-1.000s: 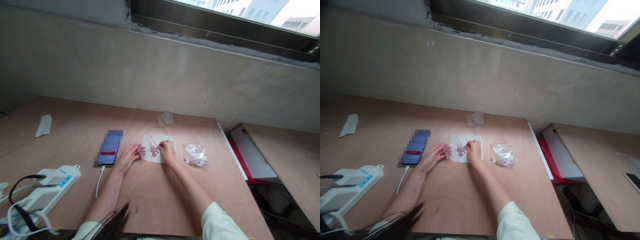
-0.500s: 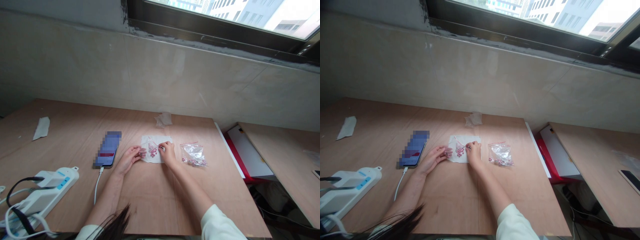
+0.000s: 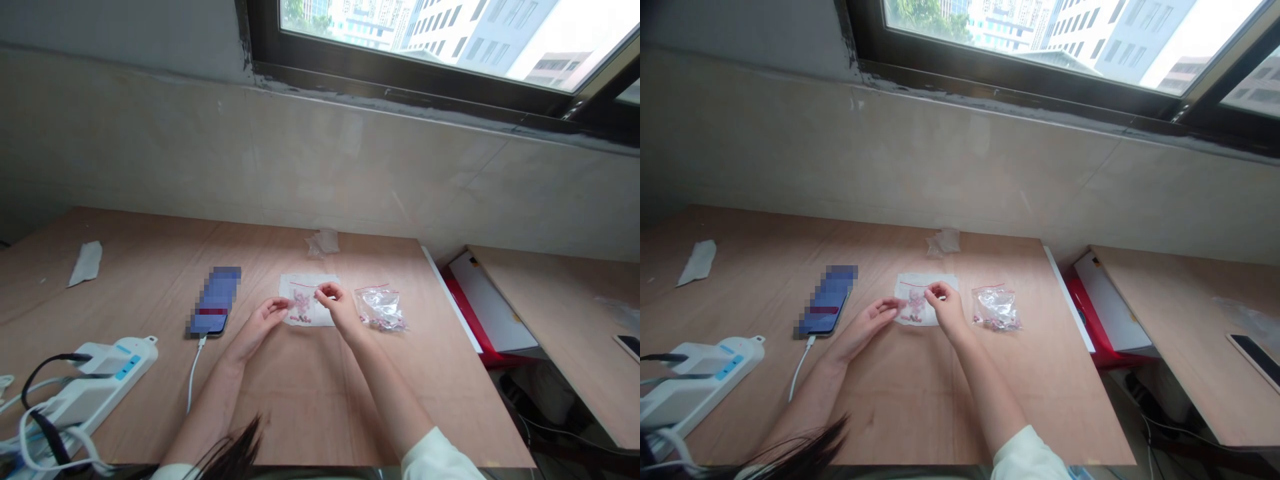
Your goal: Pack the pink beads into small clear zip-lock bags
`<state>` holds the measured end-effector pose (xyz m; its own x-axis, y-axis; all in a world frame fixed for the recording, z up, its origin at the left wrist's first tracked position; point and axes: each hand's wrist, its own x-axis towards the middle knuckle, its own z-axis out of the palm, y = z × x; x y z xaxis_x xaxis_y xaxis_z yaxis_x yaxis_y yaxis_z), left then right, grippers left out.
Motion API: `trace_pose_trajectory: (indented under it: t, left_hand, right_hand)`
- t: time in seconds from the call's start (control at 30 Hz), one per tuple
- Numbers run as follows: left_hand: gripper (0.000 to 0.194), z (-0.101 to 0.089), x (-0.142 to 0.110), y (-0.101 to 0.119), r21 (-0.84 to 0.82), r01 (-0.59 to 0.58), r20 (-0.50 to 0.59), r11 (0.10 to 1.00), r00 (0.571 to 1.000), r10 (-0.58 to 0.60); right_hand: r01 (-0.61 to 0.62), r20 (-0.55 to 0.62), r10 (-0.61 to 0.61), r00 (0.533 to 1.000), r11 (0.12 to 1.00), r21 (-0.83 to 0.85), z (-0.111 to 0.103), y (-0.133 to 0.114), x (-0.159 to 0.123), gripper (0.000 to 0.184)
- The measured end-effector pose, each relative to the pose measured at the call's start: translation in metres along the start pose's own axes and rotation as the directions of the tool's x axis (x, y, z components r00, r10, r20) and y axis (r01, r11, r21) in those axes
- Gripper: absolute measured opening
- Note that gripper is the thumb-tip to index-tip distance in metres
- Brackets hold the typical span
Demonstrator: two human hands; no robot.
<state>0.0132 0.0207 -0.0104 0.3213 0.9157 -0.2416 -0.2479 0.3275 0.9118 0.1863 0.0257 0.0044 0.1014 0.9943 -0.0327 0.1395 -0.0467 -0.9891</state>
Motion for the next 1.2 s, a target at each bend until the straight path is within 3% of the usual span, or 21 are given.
trace_pose_trajectory:
  t: [0.1, 0.27, 0.43, 0.63, 0.87, 1.1, 1.2]
  left_hand:
    - [0.023, 0.002, 0.003, 0.015, 0.072, -0.052, -0.054, 0.996, 0.997, 0.056]
    - [0.011, 0.012, 0.011, 0.031, 0.251, -0.068, -0.065, 0.965, 0.994, 0.087]
    - [0.012, 0.014, 0.01, 0.033, 0.22, -0.078, -0.079, 0.972, 0.992, 0.098]
    - [0.015, 0.012, 0.009, 0.033, 0.262, -0.024, 0.031, 0.965, 0.999, 0.017]
    - [0.01, 0.013, 0.009, 0.04, 0.433, -0.044, -0.03, 0.9, 0.998, 0.063]
    - [0.015, 0.019, 0.01, 0.038, 0.436, -0.068, 0.098, 0.897, 0.995, 0.028]
    - [0.019, 0.02, 0.013, 0.036, 0.5, -0.104, 0.117, 0.86, 0.992, 0.052]
  right_hand:
    - [0.018, 0.061, -0.018, 0.998, 1.0, 0.009, -0.003, -0.003, -0.004, 0.014]
    - [0.023, 0.094, -0.025, 0.995, 1.0, 0.019, -0.005, -0.006, -0.01, 0.016]
    - [0.011, 0.08, -0.014, 0.997, 0.999, 0.046, -0.007, -0.008, -0.01, 0.018]
    - [-0.03, 0.026, 0.027, 0.999, 0.994, 0.109, -0.004, -0.005, -0.007, 0.014]
    - [-0.009, 0.084, 0.009, 0.996, 1.0, -0.009, -0.004, -0.005, -0.01, 0.015]
    - [0.004, -0.025, -0.007, 1.0, 0.994, -0.114, 0.003, -0.009, -0.01, 0.011]
    - [0.006, 0.044, -0.001, 0.999, 0.994, -0.11, 0.005, -0.011, -0.01, 0.012]
